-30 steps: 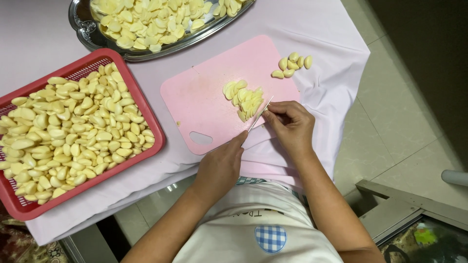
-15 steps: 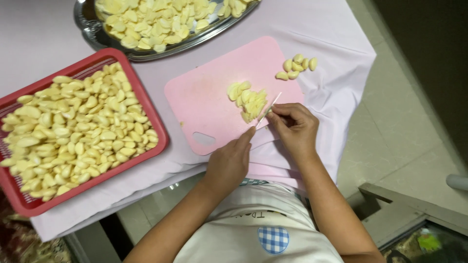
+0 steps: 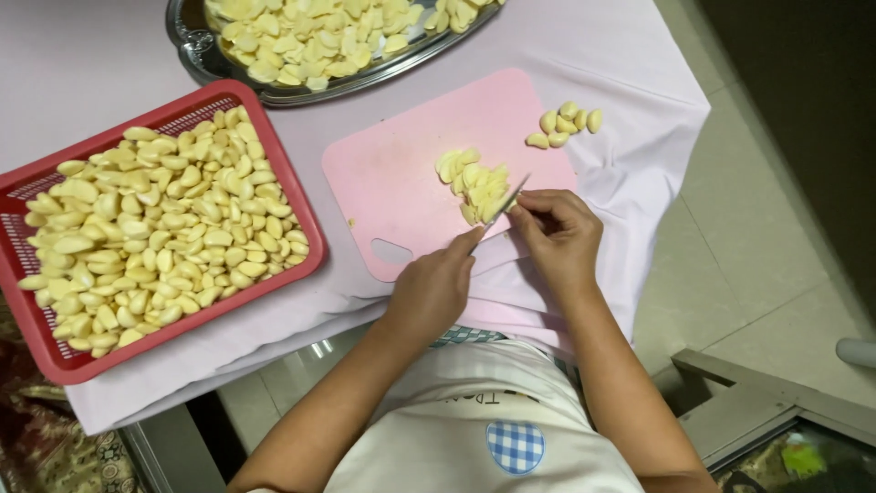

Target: Slicing peeled garlic cloves into thin slices using a knife on a cutting board.

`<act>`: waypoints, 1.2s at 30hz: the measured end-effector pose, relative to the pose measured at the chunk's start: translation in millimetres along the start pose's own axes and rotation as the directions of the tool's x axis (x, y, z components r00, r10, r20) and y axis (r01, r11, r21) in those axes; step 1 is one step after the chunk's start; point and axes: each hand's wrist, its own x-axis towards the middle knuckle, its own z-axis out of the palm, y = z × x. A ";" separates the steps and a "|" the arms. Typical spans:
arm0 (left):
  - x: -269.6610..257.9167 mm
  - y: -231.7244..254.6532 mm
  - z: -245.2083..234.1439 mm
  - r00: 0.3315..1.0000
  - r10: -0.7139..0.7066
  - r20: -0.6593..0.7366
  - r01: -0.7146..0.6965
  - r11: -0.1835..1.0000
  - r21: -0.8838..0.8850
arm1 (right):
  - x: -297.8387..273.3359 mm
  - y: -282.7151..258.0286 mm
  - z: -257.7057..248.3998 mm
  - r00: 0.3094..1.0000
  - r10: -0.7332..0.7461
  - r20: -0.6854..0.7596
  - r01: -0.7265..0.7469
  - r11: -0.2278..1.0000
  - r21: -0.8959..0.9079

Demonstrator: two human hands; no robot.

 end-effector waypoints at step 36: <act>-13.4 9.8 1.1 0.997 0.080 -0.012 -0.077 0.987 0.143 | -1.2 8.8 0.4 0.997 0.072 0.006 -0.072 0.997 -0.026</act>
